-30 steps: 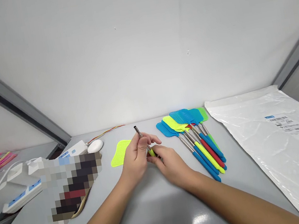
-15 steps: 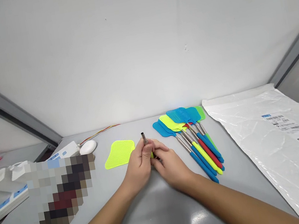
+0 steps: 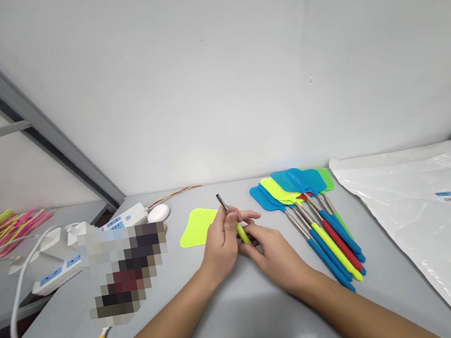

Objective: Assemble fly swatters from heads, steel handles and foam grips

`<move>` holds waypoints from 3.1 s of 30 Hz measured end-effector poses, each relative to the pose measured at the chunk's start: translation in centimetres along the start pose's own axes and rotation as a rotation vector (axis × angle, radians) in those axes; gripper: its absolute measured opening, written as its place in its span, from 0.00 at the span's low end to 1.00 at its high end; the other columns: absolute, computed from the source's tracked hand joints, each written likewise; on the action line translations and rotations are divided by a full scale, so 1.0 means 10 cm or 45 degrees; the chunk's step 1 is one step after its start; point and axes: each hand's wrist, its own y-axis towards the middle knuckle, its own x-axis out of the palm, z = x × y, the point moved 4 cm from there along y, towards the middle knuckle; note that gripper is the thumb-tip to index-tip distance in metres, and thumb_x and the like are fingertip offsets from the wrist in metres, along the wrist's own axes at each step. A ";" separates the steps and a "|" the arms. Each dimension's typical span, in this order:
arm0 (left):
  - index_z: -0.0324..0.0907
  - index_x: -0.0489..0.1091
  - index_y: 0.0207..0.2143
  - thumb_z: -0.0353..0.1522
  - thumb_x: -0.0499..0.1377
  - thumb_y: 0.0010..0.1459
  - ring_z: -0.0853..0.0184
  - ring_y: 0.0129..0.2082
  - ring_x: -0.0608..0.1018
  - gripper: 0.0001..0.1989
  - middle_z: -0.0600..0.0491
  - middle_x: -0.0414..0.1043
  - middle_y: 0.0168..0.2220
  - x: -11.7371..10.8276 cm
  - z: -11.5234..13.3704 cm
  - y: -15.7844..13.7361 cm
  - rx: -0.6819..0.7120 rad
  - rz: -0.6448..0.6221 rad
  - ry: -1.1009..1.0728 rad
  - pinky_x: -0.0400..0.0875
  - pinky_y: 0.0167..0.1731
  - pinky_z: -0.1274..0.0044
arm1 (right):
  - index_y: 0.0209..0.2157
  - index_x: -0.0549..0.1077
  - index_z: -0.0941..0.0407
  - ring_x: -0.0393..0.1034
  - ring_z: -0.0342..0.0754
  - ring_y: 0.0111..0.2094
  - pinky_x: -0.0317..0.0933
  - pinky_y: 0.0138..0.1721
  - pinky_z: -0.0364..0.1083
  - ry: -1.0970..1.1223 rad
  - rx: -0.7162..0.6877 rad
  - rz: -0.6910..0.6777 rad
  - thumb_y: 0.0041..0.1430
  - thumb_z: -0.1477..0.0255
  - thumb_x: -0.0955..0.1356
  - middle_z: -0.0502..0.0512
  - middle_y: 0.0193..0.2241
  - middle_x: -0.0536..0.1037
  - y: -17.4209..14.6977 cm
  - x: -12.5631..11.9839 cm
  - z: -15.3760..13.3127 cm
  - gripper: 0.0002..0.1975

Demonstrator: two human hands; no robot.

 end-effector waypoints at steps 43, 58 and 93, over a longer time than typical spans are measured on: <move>0.46 0.73 0.37 0.37 0.46 0.66 0.65 0.43 0.71 0.16 0.55 0.77 0.41 -0.41 0.12 0.25 0.406 -0.157 1.031 0.62 0.47 0.72 | 0.45 0.66 0.54 0.65 0.48 0.31 0.57 0.33 0.45 -0.133 0.158 0.270 0.66 0.58 0.56 0.50 0.28 0.70 -0.03 -0.15 0.11 0.17; 0.42 0.69 0.34 0.44 0.48 0.62 0.55 0.47 0.66 0.17 0.46 0.70 0.45 -0.87 -0.43 0.36 -0.068 0.211 1.498 0.55 0.49 0.63 | 0.40 0.68 0.50 0.70 0.53 0.28 0.53 0.28 0.46 -0.700 0.383 0.069 0.64 0.56 0.56 0.51 0.25 0.75 -0.03 -0.22 0.20 0.17; 0.43 0.67 0.21 0.45 0.43 0.63 0.67 0.22 0.67 0.25 0.52 0.68 0.19 -1.18 -0.33 0.43 -0.164 0.473 1.199 0.51 0.25 0.76 | 0.26 0.66 0.52 0.65 0.48 0.25 0.46 0.25 0.44 -0.766 0.240 -0.104 0.64 0.56 0.57 0.49 0.20 0.71 -0.08 -0.10 0.09 0.19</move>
